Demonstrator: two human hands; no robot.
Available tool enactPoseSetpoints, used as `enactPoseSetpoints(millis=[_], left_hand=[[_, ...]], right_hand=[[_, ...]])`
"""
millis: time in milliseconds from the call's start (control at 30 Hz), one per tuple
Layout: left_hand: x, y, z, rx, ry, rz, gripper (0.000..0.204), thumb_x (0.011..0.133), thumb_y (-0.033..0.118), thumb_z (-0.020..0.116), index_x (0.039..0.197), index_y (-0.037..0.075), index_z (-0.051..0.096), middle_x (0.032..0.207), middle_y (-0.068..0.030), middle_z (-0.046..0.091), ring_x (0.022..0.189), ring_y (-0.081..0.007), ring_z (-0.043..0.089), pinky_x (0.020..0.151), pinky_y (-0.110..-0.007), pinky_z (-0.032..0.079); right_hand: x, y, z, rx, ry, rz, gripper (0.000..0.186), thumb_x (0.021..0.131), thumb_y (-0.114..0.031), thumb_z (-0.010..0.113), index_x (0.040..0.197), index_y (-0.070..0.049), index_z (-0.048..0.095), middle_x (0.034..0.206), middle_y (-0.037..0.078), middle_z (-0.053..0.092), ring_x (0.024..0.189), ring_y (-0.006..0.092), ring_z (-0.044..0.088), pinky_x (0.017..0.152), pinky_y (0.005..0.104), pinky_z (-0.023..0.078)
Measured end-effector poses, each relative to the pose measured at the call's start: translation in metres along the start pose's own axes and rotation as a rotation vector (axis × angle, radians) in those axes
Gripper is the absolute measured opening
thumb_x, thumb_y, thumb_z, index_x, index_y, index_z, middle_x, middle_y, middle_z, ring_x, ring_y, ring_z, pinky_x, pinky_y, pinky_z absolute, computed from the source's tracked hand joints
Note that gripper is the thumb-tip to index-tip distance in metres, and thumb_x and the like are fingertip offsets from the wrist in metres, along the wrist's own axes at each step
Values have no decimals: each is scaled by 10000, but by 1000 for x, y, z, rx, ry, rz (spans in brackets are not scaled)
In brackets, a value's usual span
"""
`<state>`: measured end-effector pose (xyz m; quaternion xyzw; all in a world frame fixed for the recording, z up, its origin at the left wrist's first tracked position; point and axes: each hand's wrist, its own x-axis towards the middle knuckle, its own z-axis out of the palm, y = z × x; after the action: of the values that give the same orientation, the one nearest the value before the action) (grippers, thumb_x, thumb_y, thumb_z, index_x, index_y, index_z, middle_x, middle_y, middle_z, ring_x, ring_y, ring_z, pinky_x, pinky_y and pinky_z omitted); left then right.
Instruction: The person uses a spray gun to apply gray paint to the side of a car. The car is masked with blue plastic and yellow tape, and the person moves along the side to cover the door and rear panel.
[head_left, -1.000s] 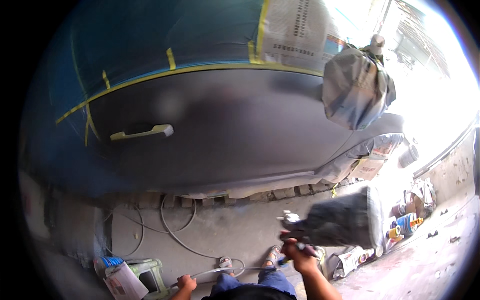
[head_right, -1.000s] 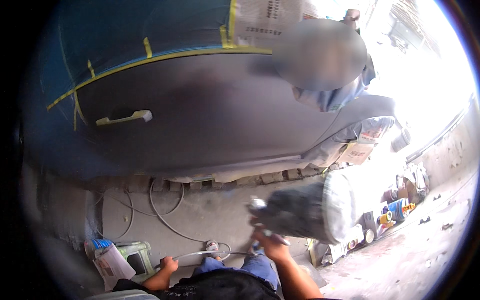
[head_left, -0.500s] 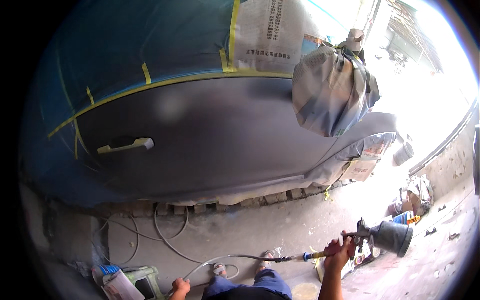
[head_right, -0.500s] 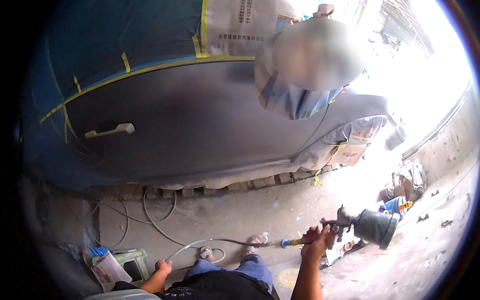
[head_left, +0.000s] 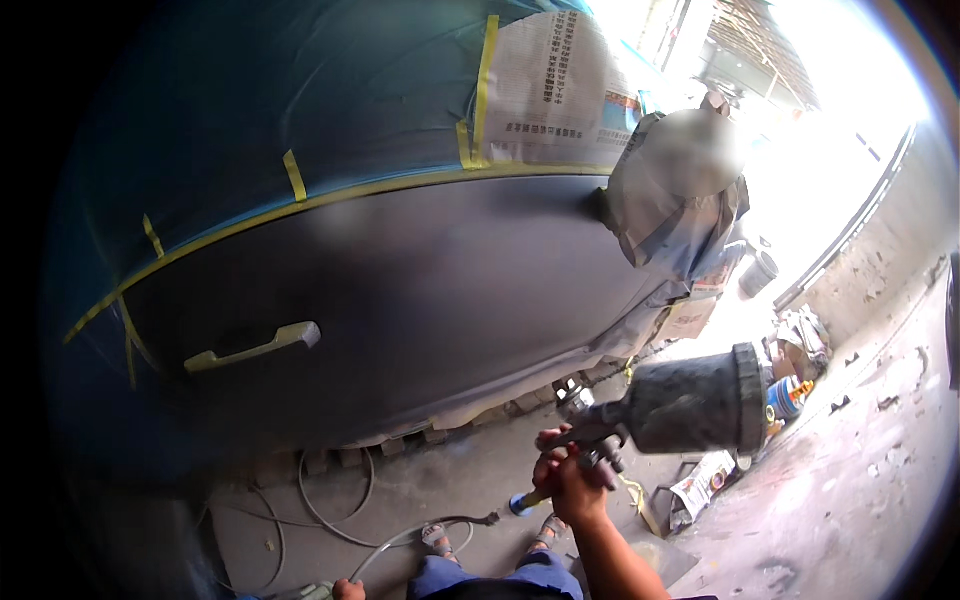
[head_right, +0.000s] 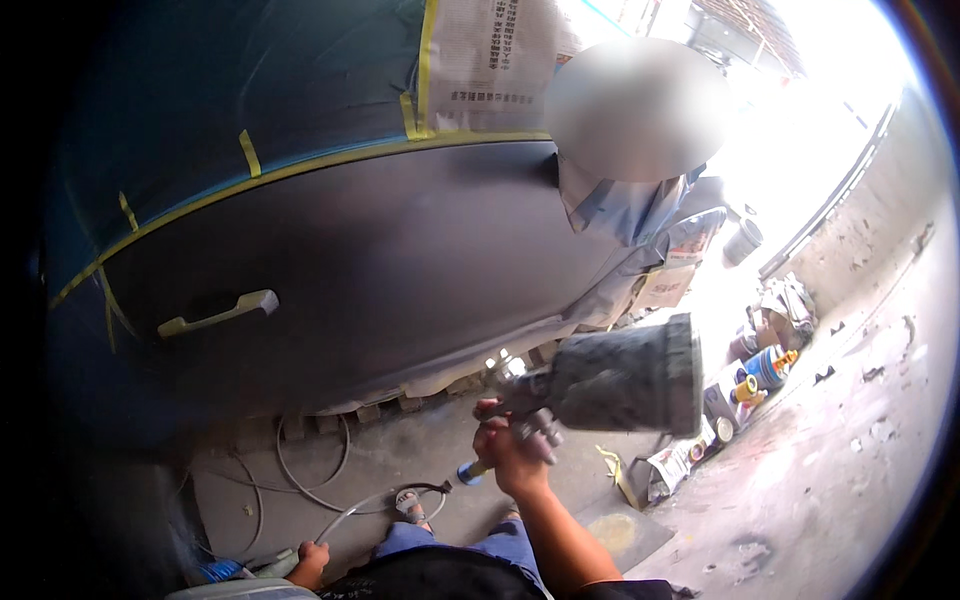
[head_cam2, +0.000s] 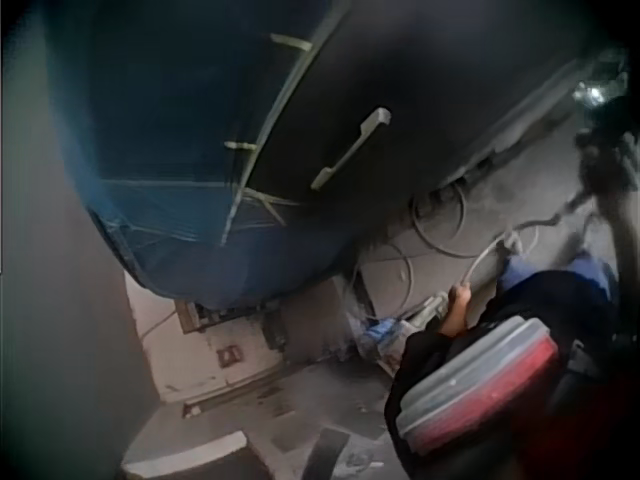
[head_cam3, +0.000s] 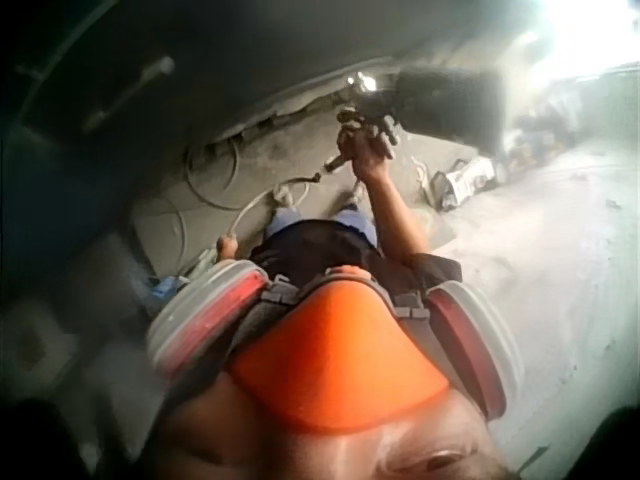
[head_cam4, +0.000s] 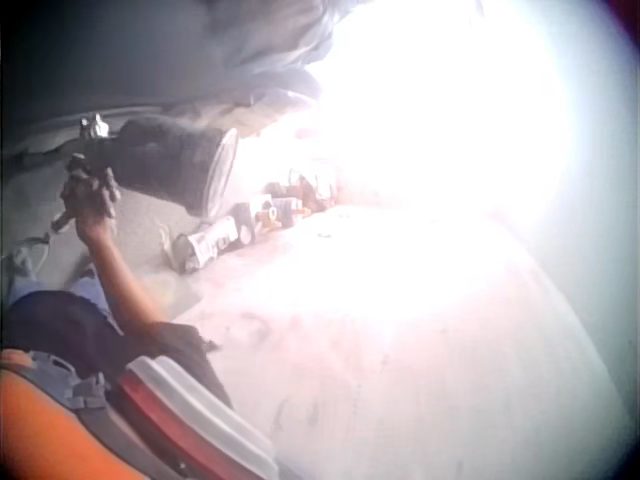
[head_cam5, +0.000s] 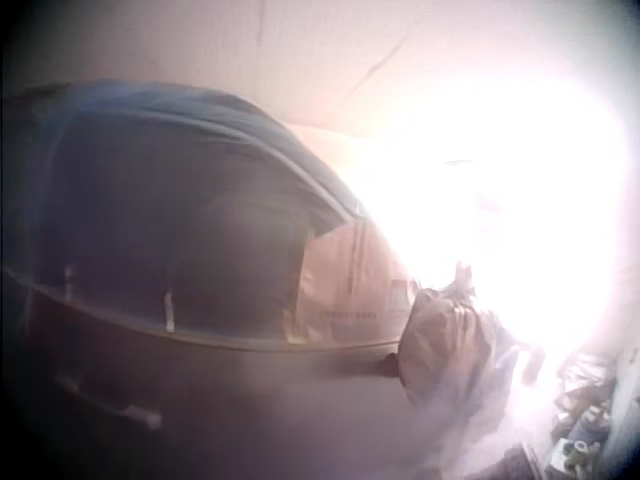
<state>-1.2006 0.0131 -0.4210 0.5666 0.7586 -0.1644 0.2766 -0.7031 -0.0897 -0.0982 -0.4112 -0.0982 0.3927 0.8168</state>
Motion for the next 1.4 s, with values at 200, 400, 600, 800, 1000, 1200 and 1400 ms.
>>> enactPoseSetpoints(millis=[200, 400, 600, 800, 1000, 1200, 1400], left_hand=[[1, 28, -39, -146, -105, -138, 463, 777, 294, 659, 1100, -16, 544, 987, -183, 611, 820, -302, 627, 542, -424, 505], [-17, 78, -46, -109, -240, -75, 435, 775, 292, 654, 1069, -17, 569, 918, -174, 627, 748, -303, 628, 519, -420, 489], [-14, 86, -7, 95, -114, 35, 552, 757, 338, 659, 1185, 11, 540, 1134, -196, 579, 1052, -305, 565, 820, -381, 476], [-81, 157, 22, 419, -107, 314, 575, 728, 435, 656, 1149, 49, 588, 1159, -178, 576, 1093, -311, 542, 921, -379, 430], [-216, 287, 81, 409, -61, 290, 462, 746, 413, 642, 1083, 97, 623, 1070, -157, 615, 1035, -335, 563, 874, -415, 451], [-299, 359, 109, 253, -53, 261, 478, 752, 414, 640, 1114, 103, 608, 1097, -150, 609, 1062, -324, 553, 883, -406, 449], [-293, 367, 167, 211, -153, 124, 544, 763, 429, 637, 1182, 88, 569, 1182, -137, 573, 1111, -297, 533, 926, -380, 432]], right_hand=[[-15, -35, -19, -19, 582, -438, 286, 903, -355, 538, 1109, -165, 483, 896, 6, 566, 534, 94, 474, 424, 248, 386], [-87, -27, -138, 59, 804, -345, 339, 908, -438, 484, 1160, -212, 502, 723, 8, 560, 557, 120, 513, 457, 278, 417], [-73, -38, -137, -22, 463, -341, 425, 925, -309, 503, 1275, -139, 335, 1132, 78, 536, 612, 136, 542, 498, 281, 462], [-13, -124, -185, -540, -124, 7, 333, 836, -211, 594, 1110, -26, 553, 783, 38, 587, 654, 97, 529, 546, 224, 404], [24, -239, -312, -259, 248, -79, 181, 871, -134, 582, 1032, -65, 541, 859, 42, 608, 594, 100, 564, 486, 228, 444], [27, -360, -381, -338, 581, -159, 341, 911, -390, 505, 1148, -147, 525, 646, -14, 527, 517, 60, 494, 415, 202, 366], [53, -373, -376, -367, 361, -193, 364, 911, -311, 532, 1224, -135, 474, 965, 51, 604, 574, 77, 517, 458, 220, 405]])
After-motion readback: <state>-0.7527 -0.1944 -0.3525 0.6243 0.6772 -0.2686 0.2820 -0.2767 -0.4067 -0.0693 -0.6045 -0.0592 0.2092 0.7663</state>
